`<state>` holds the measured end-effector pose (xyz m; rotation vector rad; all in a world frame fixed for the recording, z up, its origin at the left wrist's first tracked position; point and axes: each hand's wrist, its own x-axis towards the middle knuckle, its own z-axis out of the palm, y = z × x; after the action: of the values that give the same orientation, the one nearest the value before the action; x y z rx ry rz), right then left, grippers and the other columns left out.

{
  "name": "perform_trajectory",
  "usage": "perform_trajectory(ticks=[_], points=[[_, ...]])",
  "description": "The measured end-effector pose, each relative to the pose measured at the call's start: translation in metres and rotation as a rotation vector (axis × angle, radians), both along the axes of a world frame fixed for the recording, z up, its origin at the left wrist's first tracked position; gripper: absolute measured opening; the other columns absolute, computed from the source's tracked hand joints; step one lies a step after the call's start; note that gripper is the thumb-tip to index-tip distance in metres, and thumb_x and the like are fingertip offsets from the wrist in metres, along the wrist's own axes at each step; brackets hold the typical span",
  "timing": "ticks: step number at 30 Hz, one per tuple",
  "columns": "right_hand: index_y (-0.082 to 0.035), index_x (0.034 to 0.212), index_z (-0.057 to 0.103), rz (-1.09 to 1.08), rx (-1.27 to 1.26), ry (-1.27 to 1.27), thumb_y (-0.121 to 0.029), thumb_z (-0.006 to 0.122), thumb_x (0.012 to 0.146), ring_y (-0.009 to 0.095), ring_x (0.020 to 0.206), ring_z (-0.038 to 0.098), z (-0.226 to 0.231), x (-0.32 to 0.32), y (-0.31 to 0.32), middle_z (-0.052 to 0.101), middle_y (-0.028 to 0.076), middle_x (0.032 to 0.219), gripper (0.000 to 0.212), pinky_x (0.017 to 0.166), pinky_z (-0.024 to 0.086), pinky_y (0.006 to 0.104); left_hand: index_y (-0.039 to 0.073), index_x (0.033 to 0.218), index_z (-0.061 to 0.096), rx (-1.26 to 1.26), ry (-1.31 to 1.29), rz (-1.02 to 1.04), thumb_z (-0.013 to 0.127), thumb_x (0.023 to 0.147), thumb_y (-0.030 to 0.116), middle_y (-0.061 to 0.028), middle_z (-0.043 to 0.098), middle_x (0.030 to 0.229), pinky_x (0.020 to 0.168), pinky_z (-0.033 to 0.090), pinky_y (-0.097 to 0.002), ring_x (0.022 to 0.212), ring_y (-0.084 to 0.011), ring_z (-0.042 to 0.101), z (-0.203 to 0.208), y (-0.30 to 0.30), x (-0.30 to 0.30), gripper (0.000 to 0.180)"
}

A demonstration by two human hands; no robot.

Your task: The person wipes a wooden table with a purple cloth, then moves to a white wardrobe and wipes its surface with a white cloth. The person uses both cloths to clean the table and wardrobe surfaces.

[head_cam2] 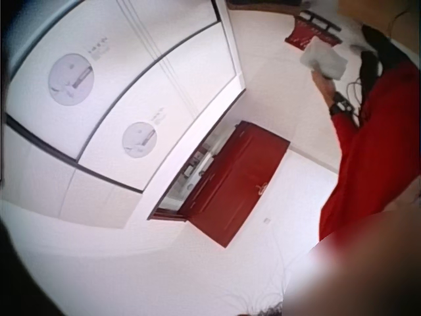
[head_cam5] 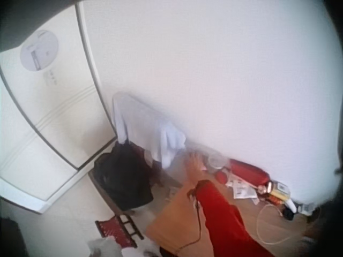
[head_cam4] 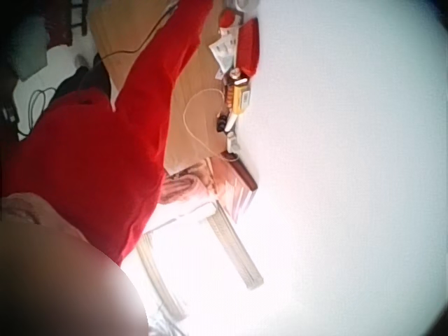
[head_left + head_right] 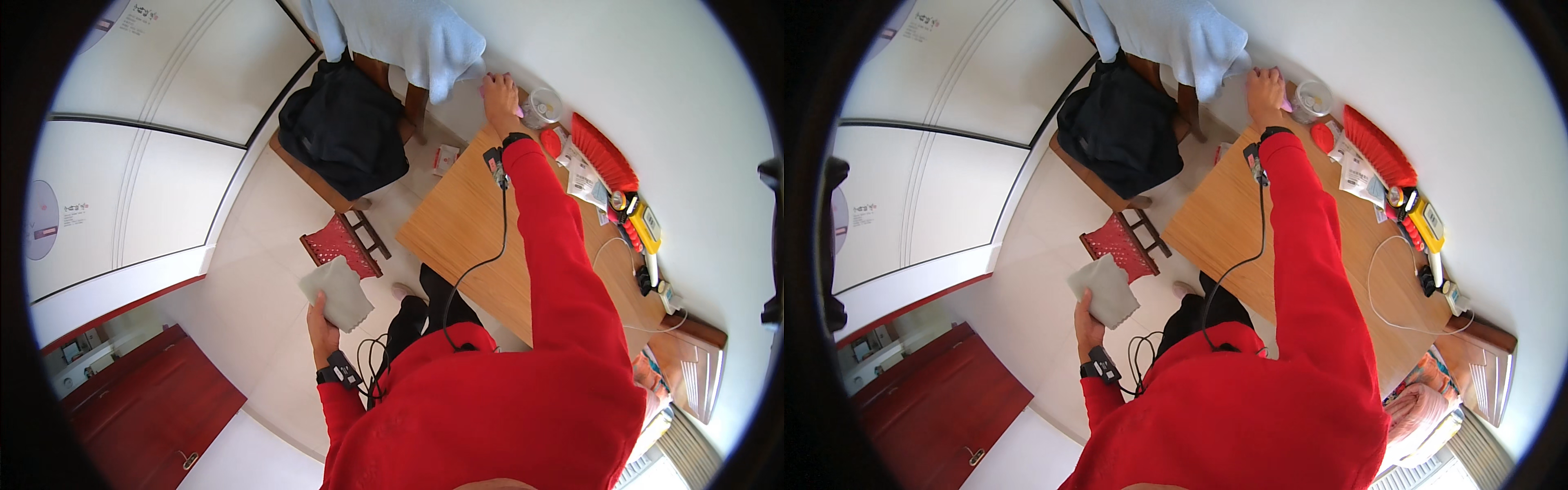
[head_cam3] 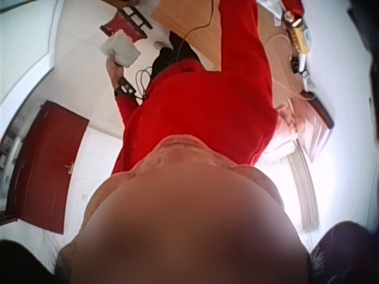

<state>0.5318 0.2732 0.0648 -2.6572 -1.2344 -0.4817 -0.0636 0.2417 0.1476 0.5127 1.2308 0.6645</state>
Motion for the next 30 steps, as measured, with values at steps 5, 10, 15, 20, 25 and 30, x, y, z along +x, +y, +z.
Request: perform_trajectory(ticks=[5,10,15,20,25,30], points=[[-0.013,0.099,0.069,-0.098,-0.389,0.111,-0.019,0.052,0.086,0.029,0.108,0.057,-0.012,0.010,0.002,0.066,0.008,0.105,0.022,0.086,0.044,0.0418,-0.003,0.134,0.037,-0.026,0.042,-0.007,0.058,0.092,0.022,-0.0129,0.049,0.131,0.103,0.038,-0.0385,0.120,-0.0253,0.049,0.000,-0.004,0.001,0.053],[-0.014,0.102,0.068,-0.046,-0.518,0.228,-0.024,0.053,0.084,0.032,0.102,0.061,-0.027,0.000,0.003,0.066,0.012,0.108,0.025,0.083,0.047,0.0485,-0.003,0.135,0.038,-0.023,0.018,-0.019,0.058,0.092,0.021,-0.0120,0.050,0.130,0.102,0.039,-0.0381,0.119,-0.0242,0.049,-0.003,-0.012,0.006,0.053],[-0.017,0.101,0.069,0.081,-0.591,0.321,-0.027,0.057,0.080,0.030,0.099,0.064,-0.017,-0.058,-0.004,0.068,0.012,0.104,0.026,0.081,0.050,0.0465,-0.002,0.134,0.039,0.003,-0.061,-0.064,0.057,0.092,0.021,-0.0111,0.051,0.130,0.102,0.039,-0.0376,0.118,-0.0234,0.050,-0.006,-0.005,0.015,0.052],[-0.017,0.082,0.069,0.449,-0.498,0.658,-0.022,0.064,0.070,0.024,0.084,0.066,0.001,-0.150,-0.037,0.069,0.005,0.088,0.014,0.068,0.051,0.0380,-0.002,0.133,0.040,0.009,-0.072,-0.064,0.059,0.091,0.021,-0.0109,0.052,0.128,0.101,0.040,-0.0373,0.118,-0.0229,0.050,-0.011,0.000,0.014,0.051],[-0.013,0.080,0.062,0.606,-0.110,0.855,-0.003,0.067,0.062,0.023,0.079,0.065,-0.003,-0.280,-0.068,0.066,0.003,0.078,0.021,0.069,0.049,0.0340,-0.001,0.132,0.041,0.011,-0.113,-0.077,0.059,0.091,0.021,-0.0109,0.052,0.128,0.100,0.042,-0.0387,0.117,-0.0236,0.051,-0.012,0.006,-0.002,0.050],[-0.012,0.100,0.062,0.542,0.225,1.707,-0.003,0.057,0.080,0.020,0.097,0.060,0.014,-0.341,-0.100,0.063,0.009,0.097,0.023,0.087,0.045,0.0313,-0.002,0.132,0.040,-0.001,-0.135,-0.043,0.060,0.091,0.022,-0.0125,0.052,0.129,0.100,0.043,-0.0412,0.117,-0.0258,0.052,-0.021,0.010,-0.026,0.051]])
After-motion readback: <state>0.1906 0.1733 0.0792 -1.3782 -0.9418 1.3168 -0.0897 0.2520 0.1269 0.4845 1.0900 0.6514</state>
